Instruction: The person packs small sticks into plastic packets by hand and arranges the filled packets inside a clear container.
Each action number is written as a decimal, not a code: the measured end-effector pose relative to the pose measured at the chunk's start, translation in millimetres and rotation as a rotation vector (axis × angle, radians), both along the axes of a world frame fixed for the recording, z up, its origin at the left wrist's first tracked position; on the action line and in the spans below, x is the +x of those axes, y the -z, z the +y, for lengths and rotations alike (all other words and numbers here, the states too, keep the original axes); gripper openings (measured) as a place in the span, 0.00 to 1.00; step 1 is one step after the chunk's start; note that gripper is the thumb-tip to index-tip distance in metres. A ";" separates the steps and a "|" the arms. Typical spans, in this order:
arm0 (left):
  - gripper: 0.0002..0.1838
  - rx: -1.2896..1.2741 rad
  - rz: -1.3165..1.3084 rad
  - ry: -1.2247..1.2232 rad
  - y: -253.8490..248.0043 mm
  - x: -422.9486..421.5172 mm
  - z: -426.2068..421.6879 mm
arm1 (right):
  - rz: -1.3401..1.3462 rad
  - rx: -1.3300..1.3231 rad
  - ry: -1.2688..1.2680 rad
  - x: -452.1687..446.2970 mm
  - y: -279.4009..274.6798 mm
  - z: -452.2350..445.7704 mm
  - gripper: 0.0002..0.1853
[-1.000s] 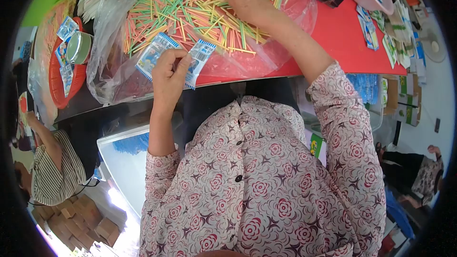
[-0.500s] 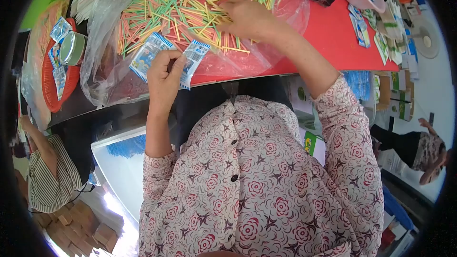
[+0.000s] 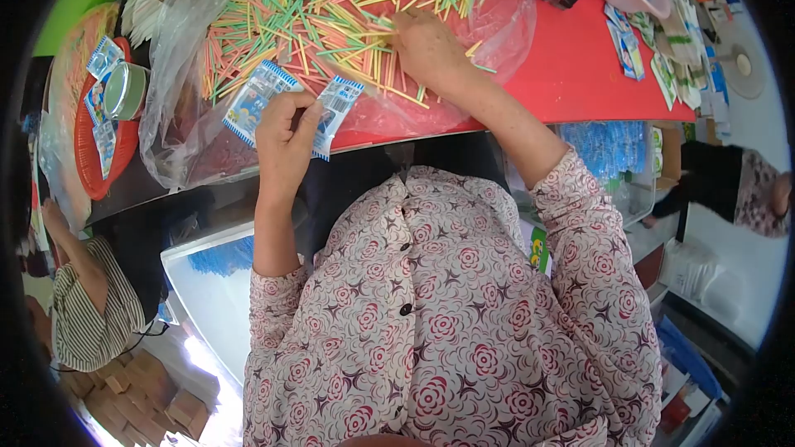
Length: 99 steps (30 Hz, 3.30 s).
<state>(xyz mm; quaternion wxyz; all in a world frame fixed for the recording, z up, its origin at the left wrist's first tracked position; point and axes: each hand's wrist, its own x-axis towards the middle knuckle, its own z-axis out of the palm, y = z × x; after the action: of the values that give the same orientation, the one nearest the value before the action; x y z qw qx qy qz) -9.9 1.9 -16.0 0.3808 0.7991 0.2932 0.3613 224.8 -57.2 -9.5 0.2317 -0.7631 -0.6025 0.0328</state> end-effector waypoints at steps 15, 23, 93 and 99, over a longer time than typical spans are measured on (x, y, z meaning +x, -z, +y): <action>0.04 -0.754 -0.261 -0.021 -17.5 -1.6 -5.0 | 0.988 0.411 0.073 18.0 -6.6 13.7 0.09; 0.03 -0.784 -0.432 -0.011 -16.6 2.0 -6.9 | 1.042 0.163 0.022 23.6 5.2 13.6 0.09; 0.09 -0.534 -0.560 -0.021 -5.6 109.4 3.9 | 1.237 -0.106 -0.053 -7.0 -32.8 -5.4 0.12; 0.09 -0.714 -0.535 -0.065 -3.1 108.5 8.4 | 1.132 -0.014 0.088 -10.1 -38.9 -25.9 0.13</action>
<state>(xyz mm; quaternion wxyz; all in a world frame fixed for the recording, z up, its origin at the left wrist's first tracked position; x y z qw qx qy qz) 98.6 10.3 -12.9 0.6835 0.4864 0.3158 0.4432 214.7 -83.1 29.3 0.5145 -0.6523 -0.3519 0.4311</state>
